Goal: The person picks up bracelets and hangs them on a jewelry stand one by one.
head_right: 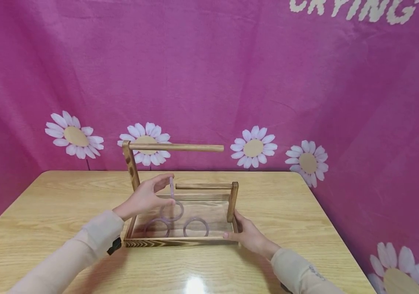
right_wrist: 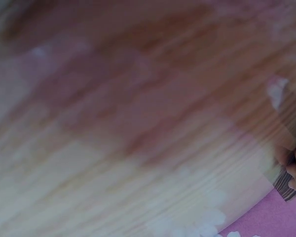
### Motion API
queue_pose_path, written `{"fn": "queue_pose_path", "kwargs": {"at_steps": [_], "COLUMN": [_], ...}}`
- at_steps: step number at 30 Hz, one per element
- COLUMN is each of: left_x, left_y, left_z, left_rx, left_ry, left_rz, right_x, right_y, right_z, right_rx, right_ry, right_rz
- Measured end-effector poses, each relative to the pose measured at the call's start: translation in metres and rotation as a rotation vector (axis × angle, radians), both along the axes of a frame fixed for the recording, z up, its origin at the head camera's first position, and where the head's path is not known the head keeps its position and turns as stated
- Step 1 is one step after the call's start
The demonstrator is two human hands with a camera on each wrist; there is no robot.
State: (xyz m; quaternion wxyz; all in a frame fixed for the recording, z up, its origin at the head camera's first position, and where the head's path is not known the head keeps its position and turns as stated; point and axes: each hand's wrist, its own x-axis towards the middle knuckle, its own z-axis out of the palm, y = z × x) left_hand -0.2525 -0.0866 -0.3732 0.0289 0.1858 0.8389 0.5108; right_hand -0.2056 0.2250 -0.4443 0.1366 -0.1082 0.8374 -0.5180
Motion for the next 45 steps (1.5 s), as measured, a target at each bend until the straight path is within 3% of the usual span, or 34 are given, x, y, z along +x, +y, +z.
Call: {"fn": "queue_pose_path", "kwargs": {"at_steps": [9,24,34,41,45], "left_x": [-0.007,-0.02,-0.022,-0.021,-0.022], "left_y": [0.005,0.02,0.035,0.045,0.048], "left_z": [0.007,0.011,0.017,0.018,0.021], "left_rx": [-0.048,-0.003,-0.096,-0.198,-0.208], "left_ry": [0.009,0.036,0.104,0.17,0.191], "left_rz": [-0.006,-0.113,-0.156,-0.138,-0.154], "right_x": [0.0,0.001,0.0,0.0,0.0], "right_y": [-0.001,0.001,0.003,0.003,0.002], "right_z": [0.0,-0.002,-0.001,-0.001,0.0], "right_rx": [0.015,0.002,-0.009,-0.01,-0.009], "right_ry": [0.021,0.01,-0.008,-0.008,-0.008], "right_rz": [-0.007,0.004,0.028,0.033,0.03]}}
